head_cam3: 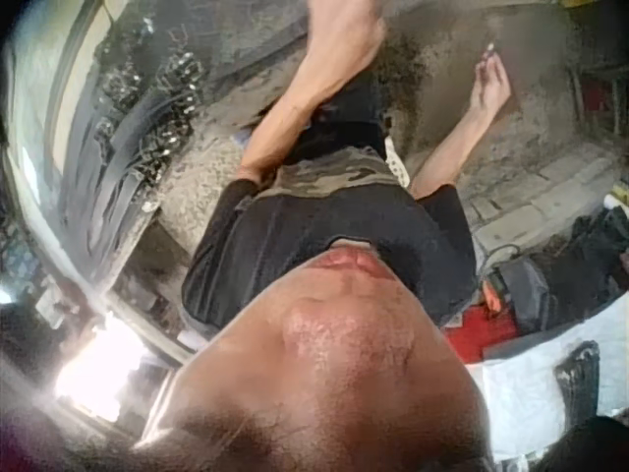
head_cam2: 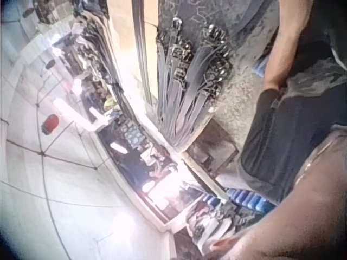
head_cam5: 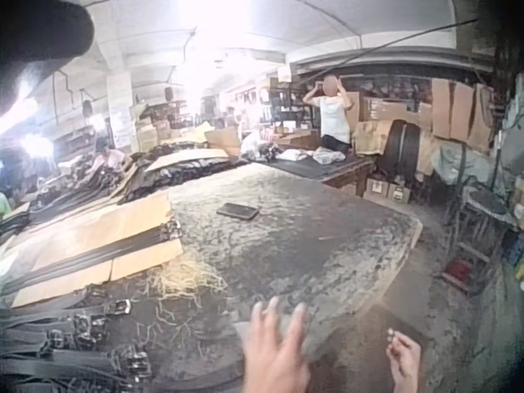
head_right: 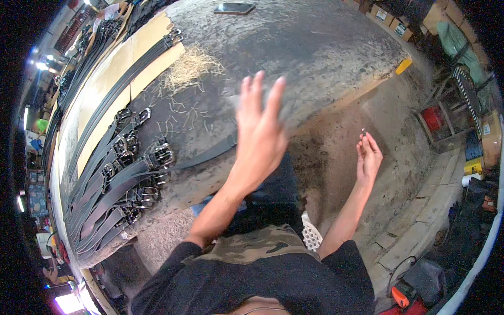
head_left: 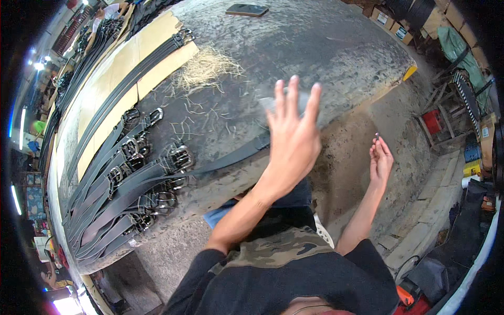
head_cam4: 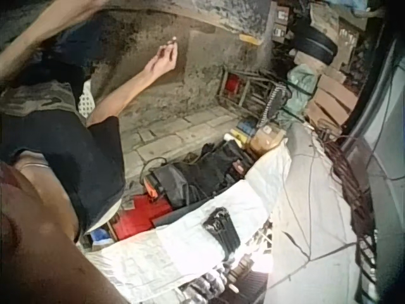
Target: Manually attaching buckles and finishing the ends of leather belts in a workshop.
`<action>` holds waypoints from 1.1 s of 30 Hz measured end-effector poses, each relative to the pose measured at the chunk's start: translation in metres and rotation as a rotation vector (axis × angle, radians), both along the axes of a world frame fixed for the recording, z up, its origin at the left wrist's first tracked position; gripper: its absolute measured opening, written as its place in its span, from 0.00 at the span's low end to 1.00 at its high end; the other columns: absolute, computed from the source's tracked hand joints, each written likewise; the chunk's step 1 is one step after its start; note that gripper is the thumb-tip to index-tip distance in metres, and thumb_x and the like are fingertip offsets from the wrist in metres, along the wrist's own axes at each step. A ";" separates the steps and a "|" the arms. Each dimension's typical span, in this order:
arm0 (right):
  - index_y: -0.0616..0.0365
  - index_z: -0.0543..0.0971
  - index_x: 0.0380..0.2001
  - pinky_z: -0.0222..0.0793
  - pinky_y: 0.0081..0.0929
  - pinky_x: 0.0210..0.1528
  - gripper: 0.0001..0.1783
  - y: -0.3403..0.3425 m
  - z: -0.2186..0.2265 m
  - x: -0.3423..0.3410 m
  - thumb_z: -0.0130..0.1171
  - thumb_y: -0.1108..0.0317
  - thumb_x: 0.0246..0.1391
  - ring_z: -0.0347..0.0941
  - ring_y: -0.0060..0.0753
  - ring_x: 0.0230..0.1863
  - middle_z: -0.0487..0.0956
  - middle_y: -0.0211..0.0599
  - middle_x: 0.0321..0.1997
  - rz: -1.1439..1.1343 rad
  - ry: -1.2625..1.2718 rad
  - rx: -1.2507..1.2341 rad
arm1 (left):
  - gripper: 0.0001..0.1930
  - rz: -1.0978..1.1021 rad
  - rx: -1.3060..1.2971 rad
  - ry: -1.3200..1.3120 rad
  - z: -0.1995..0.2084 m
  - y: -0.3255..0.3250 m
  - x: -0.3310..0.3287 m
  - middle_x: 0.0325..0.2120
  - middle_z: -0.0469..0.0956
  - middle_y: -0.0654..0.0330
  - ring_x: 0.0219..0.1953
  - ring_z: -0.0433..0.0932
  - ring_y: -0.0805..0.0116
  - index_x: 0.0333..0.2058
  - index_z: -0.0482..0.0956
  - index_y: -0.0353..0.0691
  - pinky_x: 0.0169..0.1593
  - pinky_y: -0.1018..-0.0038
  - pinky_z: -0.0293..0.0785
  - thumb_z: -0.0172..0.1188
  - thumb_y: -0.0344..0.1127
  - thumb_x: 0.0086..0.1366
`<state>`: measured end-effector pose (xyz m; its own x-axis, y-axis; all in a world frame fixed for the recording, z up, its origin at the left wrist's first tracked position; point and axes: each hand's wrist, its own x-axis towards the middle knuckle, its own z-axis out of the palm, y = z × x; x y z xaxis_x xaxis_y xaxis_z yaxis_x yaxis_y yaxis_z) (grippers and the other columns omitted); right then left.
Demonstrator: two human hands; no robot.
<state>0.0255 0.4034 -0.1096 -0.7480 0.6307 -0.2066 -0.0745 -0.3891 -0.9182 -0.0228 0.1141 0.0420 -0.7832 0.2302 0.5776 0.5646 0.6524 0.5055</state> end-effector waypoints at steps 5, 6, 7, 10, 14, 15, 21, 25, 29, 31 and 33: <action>0.67 0.75 0.52 0.70 0.19 0.41 0.17 0.024 -0.031 0.043 0.57 0.74 0.61 0.72 0.21 0.37 0.79 0.37 0.43 -0.069 0.080 -0.129 | 0.33 -0.255 -0.173 -0.116 -0.057 0.129 -0.054 0.61 0.60 0.35 0.66 0.55 0.34 0.62 0.60 0.35 0.67 0.38 0.42 0.55 0.28 0.56; 0.68 0.74 0.53 0.70 0.20 0.41 0.17 0.034 -0.038 0.053 0.57 0.74 0.61 0.72 0.22 0.38 0.79 0.38 0.44 -0.113 0.105 -0.154 | 0.33 -0.449 -0.036 -0.100 -0.059 0.145 -0.052 0.60 0.64 0.38 0.63 0.62 0.38 0.61 0.61 0.35 0.67 0.44 0.51 0.54 0.25 0.53; 0.68 0.74 0.53 0.70 0.20 0.41 0.17 0.043 -0.045 0.060 0.57 0.74 0.61 0.72 0.22 0.38 0.79 0.38 0.44 -0.102 0.111 -0.153 | 0.32 -0.745 0.282 -0.214 -0.065 0.159 -0.051 0.57 0.67 0.42 0.57 0.69 0.41 0.59 0.64 0.37 0.65 0.53 0.61 0.52 0.22 0.52; 0.68 0.73 0.53 0.70 0.22 0.42 0.18 0.078 -0.060 0.083 0.57 0.74 0.61 0.71 0.23 0.37 0.79 0.38 0.44 -0.243 0.158 -0.179 | 0.25 -0.874 0.192 -0.387 -0.095 0.176 -0.022 0.46 0.75 0.47 0.50 0.74 0.43 0.48 0.72 0.37 0.51 0.56 0.73 0.51 0.16 0.48; 0.70 0.73 0.53 0.71 0.22 0.44 0.18 0.093 -0.054 0.086 0.58 0.75 0.60 0.73 0.25 0.40 0.79 0.40 0.45 -0.419 0.086 -0.091 | 0.22 -0.787 0.250 -0.534 -0.171 0.151 0.016 0.44 0.75 0.47 0.51 0.73 0.45 0.46 0.73 0.35 0.54 0.58 0.70 0.51 0.18 0.49; 0.70 0.74 0.51 0.72 0.22 0.44 0.17 0.087 -0.048 0.077 0.59 0.75 0.59 0.74 0.25 0.41 0.79 0.40 0.45 -0.383 0.066 -0.007 | 0.22 -0.764 0.237 -0.590 -0.185 0.139 0.023 0.44 0.75 0.46 0.52 0.73 0.45 0.47 0.73 0.35 0.55 0.58 0.69 0.51 0.19 0.50; 0.68 0.82 0.38 0.74 0.22 0.41 0.09 0.009 0.034 -0.012 0.65 0.78 0.52 0.76 0.23 0.37 0.82 0.36 0.39 -0.273 0.189 0.643 | 0.23 -0.651 0.325 -0.795 -0.263 0.085 0.041 0.49 0.74 0.44 0.53 0.72 0.45 0.50 0.71 0.34 0.58 0.59 0.67 0.49 0.26 0.52; 0.66 0.82 0.33 0.74 0.25 0.39 0.07 -0.042 0.081 -0.056 0.65 0.82 0.48 0.77 0.31 0.35 0.82 0.39 0.37 -0.227 0.480 1.072 | 0.25 -0.535 -0.045 -0.828 -0.271 0.065 0.043 0.45 0.76 0.43 0.49 0.74 0.45 0.52 0.71 0.39 0.52 0.58 0.69 0.49 0.27 0.53; 0.64 0.82 0.32 0.74 0.27 0.37 0.07 -0.050 0.076 -0.085 0.64 0.83 0.47 0.77 0.35 0.35 0.81 0.37 0.35 0.203 0.531 1.341 | 0.24 -0.497 -0.256 -1.052 -0.246 0.058 0.037 0.36 0.79 0.43 0.38 0.78 0.48 0.53 0.71 0.41 0.42 0.55 0.70 0.49 0.27 0.54; 0.64 0.82 0.31 0.74 0.26 0.37 0.06 -0.049 0.079 -0.085 0.64 0.82 0.48 0.77 0.33 0.34 0.81 0.37 0.35 0.191 0.550 1.409 | 0.24 -0.505 -0.139 -0.968 -0.258 0.046 0.038 0.34 0.79 0.44 0.35 0.78 0.49 0.53 0.71 0.42 0.41 0.56 0.70 0.50 0.26 0.55; 0.64 0.81 0.33 0.73 0.24 0.35 0.05 -0.055 0.084 -0.080 0.63 0.80 0.51 0.76 0.27 0.33 0.81 0.36 0.33 0.096 0.529 1.099 | 0.23 -0.505 -0.028 -0.885 -0.266 0.041 0.039 0.31 0.80 0.45 0.32 0.78 0.50 0.53 0.72 0.42 0.40 0.56 0.70 0.50 0.26 0.55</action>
